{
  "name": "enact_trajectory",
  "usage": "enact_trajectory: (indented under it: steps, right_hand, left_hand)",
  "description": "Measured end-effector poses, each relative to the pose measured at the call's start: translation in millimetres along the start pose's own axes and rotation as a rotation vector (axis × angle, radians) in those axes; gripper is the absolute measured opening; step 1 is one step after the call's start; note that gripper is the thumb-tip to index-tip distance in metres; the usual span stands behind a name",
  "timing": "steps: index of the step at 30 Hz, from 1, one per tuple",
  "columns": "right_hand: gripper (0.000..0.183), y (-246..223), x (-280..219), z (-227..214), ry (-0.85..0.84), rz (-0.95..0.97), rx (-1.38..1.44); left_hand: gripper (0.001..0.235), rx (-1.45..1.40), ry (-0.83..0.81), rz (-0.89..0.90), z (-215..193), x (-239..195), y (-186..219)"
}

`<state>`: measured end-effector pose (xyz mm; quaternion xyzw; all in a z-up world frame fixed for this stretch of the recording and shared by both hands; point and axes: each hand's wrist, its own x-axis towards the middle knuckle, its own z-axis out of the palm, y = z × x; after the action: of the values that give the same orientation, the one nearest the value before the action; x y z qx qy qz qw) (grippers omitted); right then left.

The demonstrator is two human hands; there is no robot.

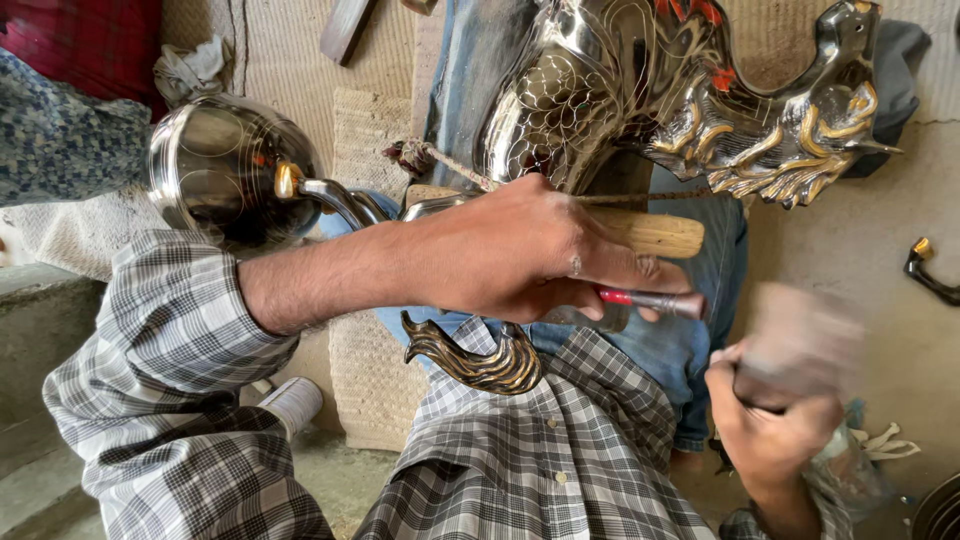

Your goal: The person sits on the floor and uses a chisel and hammer to engrave a decorative pattern onto a polished metal object. They repeatedly position the chisel and strike it with the hammer to create fine lines on the surface.

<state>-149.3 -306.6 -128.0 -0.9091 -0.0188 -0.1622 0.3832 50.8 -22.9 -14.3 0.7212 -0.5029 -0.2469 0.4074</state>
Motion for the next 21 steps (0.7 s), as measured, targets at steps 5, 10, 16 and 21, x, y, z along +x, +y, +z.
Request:
enact_trajectory:
  steps: [5, 10, 16, 21]
  right_hand:
    - [0.051, -7, -4, -1, 0.093, 0.152, 0.333]
    - [0.053, -10, 6, -2, 0.044, -0.095, 0.009]
    - [0.031, -17, 4, -7, 0.000, -0.108, -0.015]
    - [0.032, -22, -3, -15, -0.025, -0.139, -0.072]
  left_hand:
    - [0.059, -0.025, -0.111, 0.046, -2, 2, -7]
    - [0.055, -0.091, -0.127, 0.135, 2, 5, -13]
    - [0.048, -0.128, -0.271, 0.129, 7, 8, -19]
    - [0.052, -0.302, -0.260, 0.314, 3, 12, -28]
